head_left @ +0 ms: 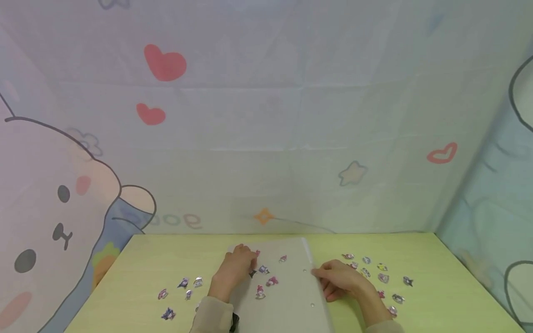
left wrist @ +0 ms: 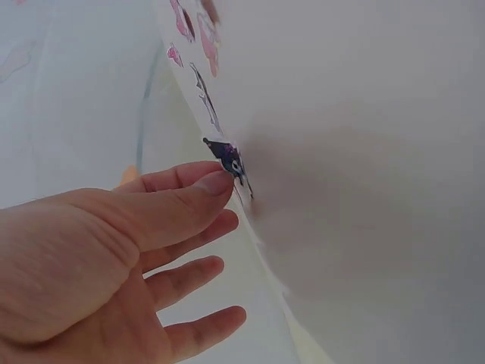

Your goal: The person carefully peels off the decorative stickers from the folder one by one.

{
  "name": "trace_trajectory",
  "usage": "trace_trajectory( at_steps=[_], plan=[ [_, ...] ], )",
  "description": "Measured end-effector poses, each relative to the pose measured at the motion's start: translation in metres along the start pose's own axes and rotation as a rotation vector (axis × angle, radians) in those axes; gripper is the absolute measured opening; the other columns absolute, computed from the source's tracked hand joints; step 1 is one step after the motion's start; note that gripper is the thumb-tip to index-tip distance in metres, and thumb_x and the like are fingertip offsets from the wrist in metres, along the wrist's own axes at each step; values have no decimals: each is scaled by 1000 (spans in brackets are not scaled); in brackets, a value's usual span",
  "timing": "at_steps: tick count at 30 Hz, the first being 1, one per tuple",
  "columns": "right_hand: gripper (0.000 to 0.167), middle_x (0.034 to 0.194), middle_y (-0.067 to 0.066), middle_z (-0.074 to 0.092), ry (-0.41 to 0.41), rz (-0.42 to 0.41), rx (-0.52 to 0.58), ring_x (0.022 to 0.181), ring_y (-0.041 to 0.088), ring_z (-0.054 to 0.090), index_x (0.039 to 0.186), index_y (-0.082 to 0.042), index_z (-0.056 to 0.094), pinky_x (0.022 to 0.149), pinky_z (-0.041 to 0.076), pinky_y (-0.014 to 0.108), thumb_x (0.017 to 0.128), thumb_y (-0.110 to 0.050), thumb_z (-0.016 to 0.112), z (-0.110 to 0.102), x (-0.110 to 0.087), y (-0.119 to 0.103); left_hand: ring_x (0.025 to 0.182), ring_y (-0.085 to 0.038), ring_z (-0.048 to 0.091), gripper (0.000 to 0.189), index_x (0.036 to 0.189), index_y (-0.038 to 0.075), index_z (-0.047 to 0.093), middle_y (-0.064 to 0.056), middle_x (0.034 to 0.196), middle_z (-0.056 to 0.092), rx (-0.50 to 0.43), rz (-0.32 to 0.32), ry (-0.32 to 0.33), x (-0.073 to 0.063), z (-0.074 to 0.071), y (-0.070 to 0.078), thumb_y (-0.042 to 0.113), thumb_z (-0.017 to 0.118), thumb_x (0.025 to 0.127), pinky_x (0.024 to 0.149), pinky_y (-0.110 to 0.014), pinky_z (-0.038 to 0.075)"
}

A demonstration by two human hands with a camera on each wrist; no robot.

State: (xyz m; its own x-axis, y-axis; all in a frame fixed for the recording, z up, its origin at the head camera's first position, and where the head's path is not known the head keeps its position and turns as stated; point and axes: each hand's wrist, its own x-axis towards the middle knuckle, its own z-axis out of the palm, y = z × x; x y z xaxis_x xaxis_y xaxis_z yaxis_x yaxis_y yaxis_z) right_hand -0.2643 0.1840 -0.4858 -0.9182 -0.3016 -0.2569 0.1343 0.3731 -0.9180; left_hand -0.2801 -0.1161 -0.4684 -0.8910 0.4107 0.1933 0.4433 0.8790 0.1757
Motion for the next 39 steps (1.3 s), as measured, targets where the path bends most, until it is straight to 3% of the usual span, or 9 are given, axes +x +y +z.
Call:
trace_trajectory(
  at_steps=[8, 15, 20, 25, 29, 33, 36, 39],
  plan=[
    [31, 72, 10, 60, 1, 0, -3, 50, 12, 58, 88, -1, 61, 50, 54, 28, 97, -30, 61, -1, 2, 2, 119, -39, 51, 18, 76, 13, 65, -8, 97, 63, -25, -29, -7, 1, 1, 1, -2, 70, 86, 88, -57, 46],
    [31, 71, 10, 60, 0, -3, -3, 50, 11, 57, 88, 0, 61, 50, 54, 27, 98, -29, 60, -1, 0, -1, 97, -29, 55, 16, 80, 12, 67, -4, 90, 60, -13, -11, 9, 0, -2, 1, -2, 71, 85, 77, -49, 48],
    [31, 71, 10, 60, -2, 0, 1, 50, 11, 57, 88, 0, 61, 50, 54, 27, 97, -29, 60, -1, 0, -1, 95, -27, 54, 20, 78, 12, 63, -1, 86, 55, -8, -14, -4, 0, -4, 1, -5, 69, 85, 76, -47, 47],
    [31, 71, 9, 59, -1, 8, -1, 50, 11, 57, 88, -1, 61, 51, 54, 28, 97, -30, 60, 0, 1, 0, 103, -28, 53, 20, 77, 12, 61, -1, 88, 54, -5, -22, -23, 0, -9, 3, -4, 65, 88, 78, -48, 47],
    [31, 71, 9, 59, -2, 0, 2, 50, 11, 57, 88, 0, 61, 50, 54, 27, 97, -30, 60, 1, 2, 0, 111, -29, 52, 22, 76, 11, 54, -3, 94, 55, -40, 1, 11, 0, -15, 5, 1, 60, 94, 81, -49, 46],
    [31, 72, 10, 60, -2, -8, 1, 50, 11, 57, 92, 1, 62, 50, 54, 27, 97, -30, 60, 1, 2, -1, 106, -28, 52, 23, 76, 12, 53, -4, 98, 56, -78, 21, 23, -2, -25, 9, 4, 60, 96, 80, -49, 45],
    [31, 73, 11, 60, 1, -9, -3, 51, 12, 57, 94, 1, 62, 51, 54, 28, 97, -30, 60, 0, 1, 0, 107, -30, 53, 16, 80, 11, 58, -8, 107, 58, -100, 7, 16, -6, -29, 9, 7, 65, 93, 83, -49, 47],
    [31, 73, 11, 61, 4, -9, -12, 51, 12, 58, 94, 0, 62, 52, 55, 29, 97, -30, 60, 0, 1, 1, 119, -35, 50, 15, 80, 13, 60, -9, 114, 59, -97, 9, 6, -11, -29, 5, 10, 71, 90, 91, -53, 46]
  ],
)
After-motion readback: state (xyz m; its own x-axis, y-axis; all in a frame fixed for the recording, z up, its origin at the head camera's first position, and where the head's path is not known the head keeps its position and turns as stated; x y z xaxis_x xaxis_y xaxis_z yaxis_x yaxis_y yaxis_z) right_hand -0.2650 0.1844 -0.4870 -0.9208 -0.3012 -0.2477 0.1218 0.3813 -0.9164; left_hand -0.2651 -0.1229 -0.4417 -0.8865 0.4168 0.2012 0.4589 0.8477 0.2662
